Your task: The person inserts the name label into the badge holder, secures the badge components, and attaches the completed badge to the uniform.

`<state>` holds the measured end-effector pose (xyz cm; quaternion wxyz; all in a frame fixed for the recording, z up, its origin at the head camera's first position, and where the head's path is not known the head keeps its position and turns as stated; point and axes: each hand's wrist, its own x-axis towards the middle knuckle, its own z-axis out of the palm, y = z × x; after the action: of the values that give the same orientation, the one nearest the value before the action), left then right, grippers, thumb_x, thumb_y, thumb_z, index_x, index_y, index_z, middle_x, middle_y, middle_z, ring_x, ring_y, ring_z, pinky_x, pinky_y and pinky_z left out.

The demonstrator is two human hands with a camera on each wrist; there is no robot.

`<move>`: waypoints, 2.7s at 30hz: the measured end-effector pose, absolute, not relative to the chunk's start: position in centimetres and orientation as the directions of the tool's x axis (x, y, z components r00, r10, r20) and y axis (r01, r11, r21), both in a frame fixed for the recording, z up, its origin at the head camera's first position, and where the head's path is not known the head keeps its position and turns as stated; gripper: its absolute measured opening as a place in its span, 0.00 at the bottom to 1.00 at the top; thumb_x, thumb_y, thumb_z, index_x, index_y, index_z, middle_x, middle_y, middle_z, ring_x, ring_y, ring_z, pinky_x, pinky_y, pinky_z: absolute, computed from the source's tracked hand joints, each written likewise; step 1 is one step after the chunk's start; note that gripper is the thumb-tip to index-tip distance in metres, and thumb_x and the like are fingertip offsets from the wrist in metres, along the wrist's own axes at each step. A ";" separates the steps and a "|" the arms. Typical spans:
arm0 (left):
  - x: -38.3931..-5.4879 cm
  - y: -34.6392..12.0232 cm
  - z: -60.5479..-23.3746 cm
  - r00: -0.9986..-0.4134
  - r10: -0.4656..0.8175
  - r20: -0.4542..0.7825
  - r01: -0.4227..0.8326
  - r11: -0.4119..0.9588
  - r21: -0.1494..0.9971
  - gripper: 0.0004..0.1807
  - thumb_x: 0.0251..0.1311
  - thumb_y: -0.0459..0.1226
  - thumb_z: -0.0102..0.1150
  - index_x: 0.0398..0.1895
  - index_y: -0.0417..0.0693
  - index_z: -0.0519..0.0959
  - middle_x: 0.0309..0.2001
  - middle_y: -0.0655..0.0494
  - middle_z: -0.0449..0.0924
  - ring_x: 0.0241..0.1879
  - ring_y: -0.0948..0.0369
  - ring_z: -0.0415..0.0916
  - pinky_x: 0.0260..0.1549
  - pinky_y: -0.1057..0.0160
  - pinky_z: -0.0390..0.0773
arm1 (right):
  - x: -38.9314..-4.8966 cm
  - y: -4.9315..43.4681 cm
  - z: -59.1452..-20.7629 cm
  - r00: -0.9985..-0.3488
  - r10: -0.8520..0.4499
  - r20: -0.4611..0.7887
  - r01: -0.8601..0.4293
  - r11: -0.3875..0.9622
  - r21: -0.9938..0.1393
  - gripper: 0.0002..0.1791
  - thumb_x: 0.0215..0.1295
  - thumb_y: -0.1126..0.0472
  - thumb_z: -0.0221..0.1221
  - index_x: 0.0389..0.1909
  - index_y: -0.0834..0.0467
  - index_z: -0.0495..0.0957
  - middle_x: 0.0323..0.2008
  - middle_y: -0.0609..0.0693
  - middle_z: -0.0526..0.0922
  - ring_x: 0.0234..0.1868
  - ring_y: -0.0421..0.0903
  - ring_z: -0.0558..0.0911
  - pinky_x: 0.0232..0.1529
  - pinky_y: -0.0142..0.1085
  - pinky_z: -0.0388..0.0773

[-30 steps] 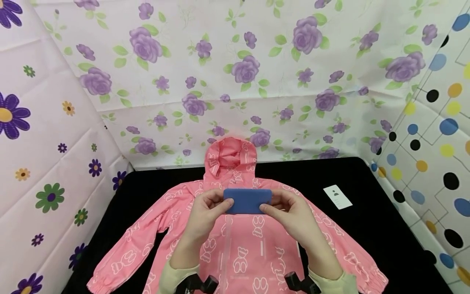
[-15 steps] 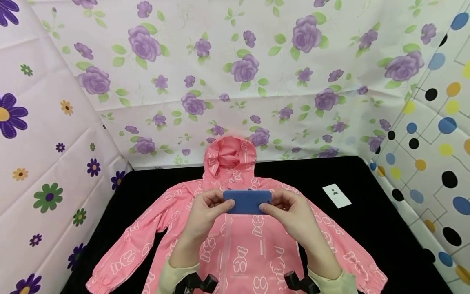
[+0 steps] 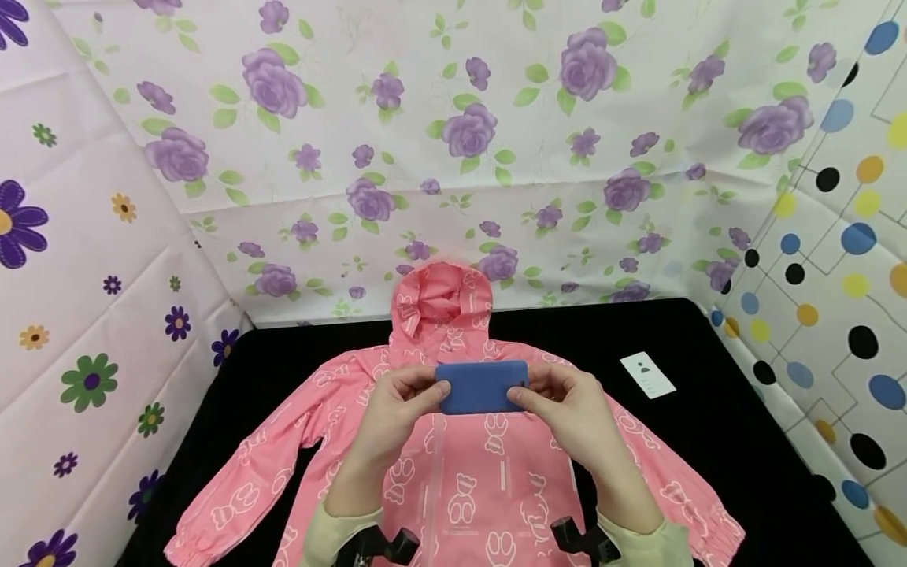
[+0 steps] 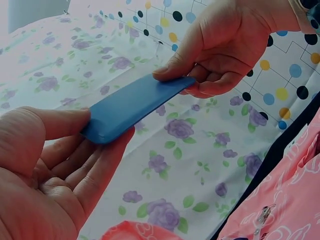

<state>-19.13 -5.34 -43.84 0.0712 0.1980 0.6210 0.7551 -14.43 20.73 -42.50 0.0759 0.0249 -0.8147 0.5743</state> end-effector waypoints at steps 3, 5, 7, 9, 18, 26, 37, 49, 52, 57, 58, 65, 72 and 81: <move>-19.1 -5.4 -43.9 -0.899 0.370 0.235 0.154 -0.235 0.960 0.14 0.69 0.25 0.65 0.54 0.21 0.82 0.40 0.49 0.88 0.39 0.61 0.89 0.47 0.62 0.88 | -14.4 20.9 -42.5 -0.985 0.051 0.164 -0.136 0.355 -0.925 0.11 0.69 0.59 0.74 0.45 0.61 0.86 0.37 0.54 0.87 0.33 0.48 0.84 0.31 0.34 0.79; -19.1 -5.4 -43.9 -0.895 0.373 0.245 0.162 -0.239 0.957 0.14 0.69 0.24 0.66 0.53 0.21 0.82 0.39 0.52 0.88 0.39 0.62 0.89 0.46 0.63 0.88 | -14.5 21.1 -42.5 -0.986 0.044 0.164 -0.139 0.346 -0.928 0.12 0.69 0.59 0.74 0.46 0.61 0.87 0.38 0.54 0.87 0.33 0.49 0.84 0.30 0.34 0.79; -19.1 -5.4 -43.9 -0.894 0.372 0.250 0.169 -0.236 0.957 0.14 0.69 0.24 0.66 0.53 0.21 0.82 0.38 0.54 0.87 0.38 0.63 0.88 0.45 0.64 0.88 | -14.4 21.3 -42.5 -0.986 0.037 0.160 -0.139 0.333 -0.933 0.13 0.68 0.58 0.74 0.46 0.61 0.87 0.38 0.54 0.87 0.34 0.48 0.85 0.30 0.34 0.80; -19.1 -5.4 -43.9 -0.896 0.367 0.249 0.170 -0.234 0.957 0.13 0.68 0.24 0.66 0.52 0.20 0.81 0.36 0.55 0.86 0.36 0.64 0.87 0.44 0.65 0.87 | -14.4 21.4 -42.5 -0.987 0.029 0.159 -0.141 0.324 -0.935 0.13 0.68 0.58 0.74 0.47 0.61 0.86 0.38 0.54 0.87 0.34 0.48 0.85 0.31 0.35 0.81; -19.0 -5.4 -43.8 -0.914 0.346 0.213 0.140 -0.226 0.964 0.13 0.68 0.24 0.66 0.51 0.20 0.81 0.34 0.55 0.84 0.34 0.65 0.86 0.42 0.67 0.86 | -14.2 21.7 -42.5 -0.992 0.013 0.127 -0.117 0.304 -0.946 0.14 0.69 0.59 0.73 0.49 0.63 0.85 0.38 0.56 0.87 0.35 0.49 0.86 0.30 0.35 0.82; -19.1 -5.3 -43.9 -0.919 0.334 0.209 0.136 -0.227 0.964 0.13 0.67 0.23 0.66 0.50 0.19 0.80 0.33 0.56 0.84 0.33 0.65 0.85 0.41 0.68 0.86 | -14.6 21.3 -42.5 -0.993 -0.015 0.121 -0.120 0.296 -0.948 0.14 0.68 0.59 0.74 0.46 0.63 0.86 0.36 0.56 0.87 0.34 0.51 0.87 0.36 0.35 0.85; -19.3 -5.6 -44.0 -0.911 0.345 0.228 0.156 -0.224 0.962 0.13 0.67 0.24 0.67 0.49 0.19 0.81 0.32 0.55 0.84 0.33 0.65 0.85 0.40 0.68 0.86 | -14.8 21.0 -42.7 -0.997 0.008 0.080 -0.074 0.313 -0.947 0.13 0.67 0.57 0.75 0.41 0.63 0.86 0.33 0.55 0.87 0.34 0.51 0.87 0.37 0.34 0.85; -19.5 -5.7 -44.1 -0.910 0.353 0.218 0.141 -0.229 0.963 0.12 0.67 0.24 0.67 0.47 0.20 0.81 0.32 0.53 0.83 0.32 0.64 0.85 0.39 0.67 0.87 | -14.7 20.8 -42.8 -0.997 0.021 0.079 -0.066 0.356 -0.932 0.13 0.67 0.55 0.75 0.41 0.61 0.87 0.31 0.53 0.87 0.33 0.46 0.86 0.36 0.35 0.84; -19.5 -5.7 -44.0 -0.909 0.356 0.216 0.136 -0.238 0.962 0.12 0.66 0.24 0.67 0.48 0.19 0.81 0.32 0.53 0.84 0.32 0.63 0.85 0.39 0.67 0.87 | -14.7 20.8 -42.9 -0.996 0.023 0.081 -0.068 0.365 -0.928 0.13 0.68 0.55 0.75 0.41 0.60 0.87 0.31 0.52 0.87 0.33 0.47 0.86 0.35 0.34 0.83; -19.5 -5.6 -44.0 -0.911 0.354 0.211 0.127 -0.245 0.961 0.11 0.65 0.24 0.69 0.47 0.21 0.82 0.32 0.53 0.84 0.32 0.63 0.86 0.39 0.66 0.87 | -14.7 20.8 -43.0 -0.996 0.012 0.084 -0.075 0.346 -0.935 0.12 0.69 0.56 0.74 0.42 0.61 0.88 0.33 0.53 0.88 0.34 0.46 0.87 0.38 0.35 0.85; -19.5 -5.6 -44.0 -0.913 0.350 0.208 0.126 -0.244 0.962 0.11 0.64 0.24 0.69 0.46 0.22 0.82 0.32 0.53 0.84 0.32 0.63 0.86 0.39 0.66 0.87 | -14.7 20.7 -43.0 -0.996 0.007 0.084 -0.076 0.339 -0.938 0.11 0.69 0.57 0.74 0.43 0.61 0.88 0.33 0.53 0.88 0.34 0.46 0.87 0.38 0.35 0.86; -19.4 -5.7 -43.9 -0.927 0.325 0.188 0.114 -0.234 0.966 0.10 0.61 0.24 0.72 0.43 0.26 0.82 0.33 0.53 0.84 0.31 0.63 0.84 0.38 0.67 0.86 | -14.7 20.6 -43.0 -0.996 -0.013 0.094 -0.093 0.325 -0.941 0.10 0.70 0.58 0.72 0.44 0.61 0.88 0.34 0.53 0.88 0.35 0.48 0.89 0.40 0.34 0.87; -19.6 -5.9 -43.9 -0.929 0.332 0.167 0.096 -0.220 0.971 0.10 0.63 0.24 0.71 0.44 0.26 0.83 0.33 0.52 0.84 0.33 0.62 0.86 0.40 0.66 0.87 | -14.8 20.6 -42.9 -0.994 -0.027 0.103 -0.106 0.314 -0.944 0.11 0.71 0.59 0.72 0.46 0.63 0.88 0.34 0.54 0.89 0.35 0.46 0.89 0.40 0.34 0.88; -19.8 -6.4 -43.9 -0.921 0.347 0.177 0.107 -0.211 0.971 0.10 0.68 0.26 0.69 0.47 0.26 0.83 0.33 0.52 0.85 0.33 0.62 0.88 0.41 0.61 0.89 | -14.8 20.6 -42.8 -0.993 -0.018 0.120 -0.119 0.349 -0.929 0.15 0.72 0.60 0.71 0.53 0.64 0.86 0.36 0.54 0.88 0.35 0.45 0.89 0.40 0.34 0.87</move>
<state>-19.83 -6.41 -43.88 0.0793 0.1825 0.6229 0.7565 -14.82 20.60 -42.83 0.0444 0.0417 -0.8202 0.5688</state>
